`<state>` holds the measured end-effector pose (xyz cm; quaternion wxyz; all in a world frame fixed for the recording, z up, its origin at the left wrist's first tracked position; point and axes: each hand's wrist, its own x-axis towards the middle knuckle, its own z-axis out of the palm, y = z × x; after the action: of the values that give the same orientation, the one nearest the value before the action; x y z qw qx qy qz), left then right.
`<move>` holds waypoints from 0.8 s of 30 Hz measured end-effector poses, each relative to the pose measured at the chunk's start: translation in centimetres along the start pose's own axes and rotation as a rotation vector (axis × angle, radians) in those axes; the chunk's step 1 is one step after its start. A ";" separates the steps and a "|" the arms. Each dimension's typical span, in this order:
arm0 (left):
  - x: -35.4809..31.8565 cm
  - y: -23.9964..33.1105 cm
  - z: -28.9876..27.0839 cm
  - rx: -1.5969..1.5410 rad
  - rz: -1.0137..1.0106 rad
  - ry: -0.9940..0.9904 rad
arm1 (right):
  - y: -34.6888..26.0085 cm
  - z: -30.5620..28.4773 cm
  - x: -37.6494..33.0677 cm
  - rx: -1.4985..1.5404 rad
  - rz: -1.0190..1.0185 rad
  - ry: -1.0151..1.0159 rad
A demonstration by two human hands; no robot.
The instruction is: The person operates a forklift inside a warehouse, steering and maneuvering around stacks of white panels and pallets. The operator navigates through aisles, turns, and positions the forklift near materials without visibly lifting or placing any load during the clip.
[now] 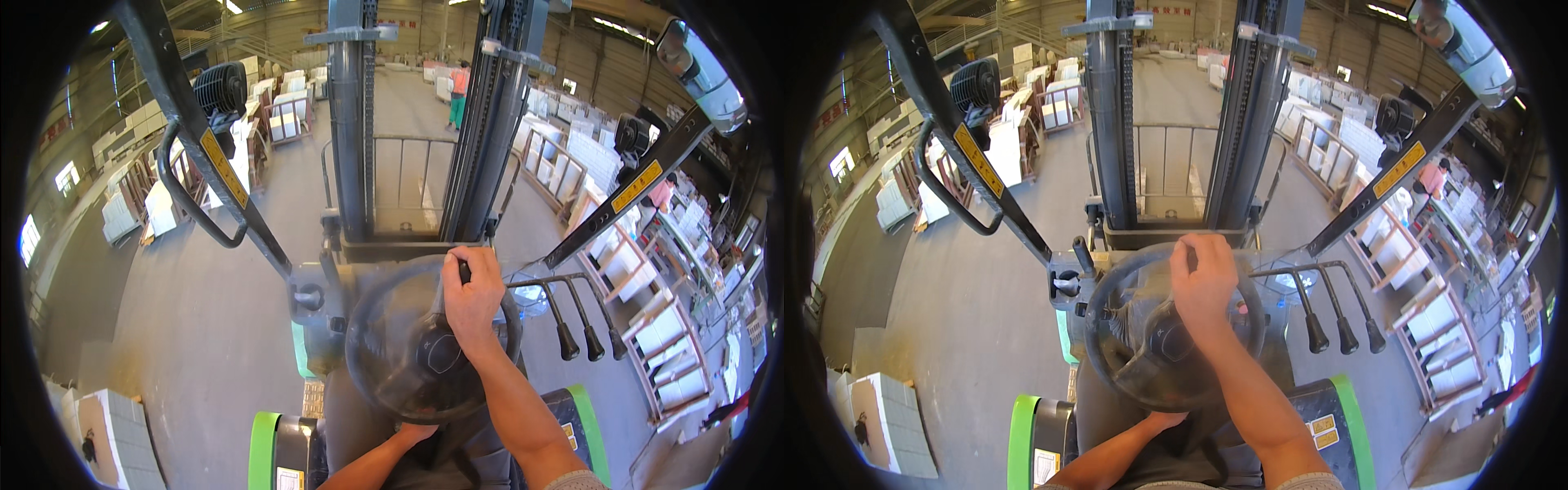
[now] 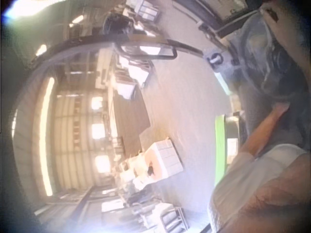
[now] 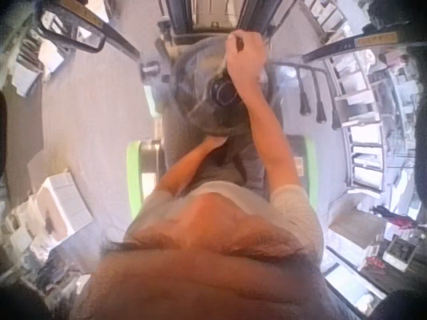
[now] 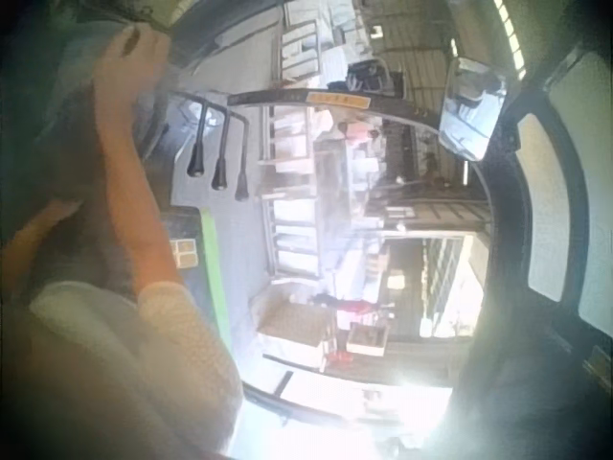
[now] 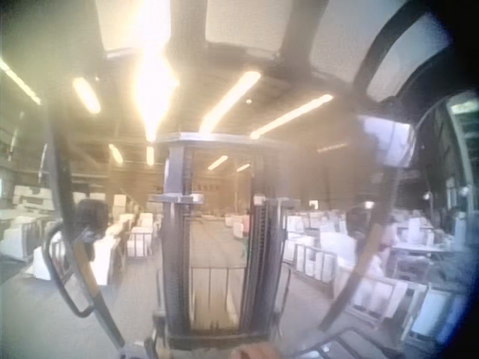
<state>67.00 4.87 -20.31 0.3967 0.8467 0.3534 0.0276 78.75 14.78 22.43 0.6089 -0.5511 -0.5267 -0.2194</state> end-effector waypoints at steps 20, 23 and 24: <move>11.3 -7.8 -19.6 -0.017 0.090 0.120 | 6.7 20.7 6.3 0.030 -0.060 0.007; 14.2 -7.6 -22.7 0.013 0.103 0.158 | 9.1 23.3 7.8 0.023 -0.045 0.037; 15.1 -7.9 -23.4 0.022 0.135 0.193 | 9.8 24.1 8.1 0.014 -0.058 0.024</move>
<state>66.13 32.94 -13.34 0.3486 0.8664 0.3323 0.1319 80.26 41.93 21.42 0.6125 -0.5284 -0.5366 -0.2402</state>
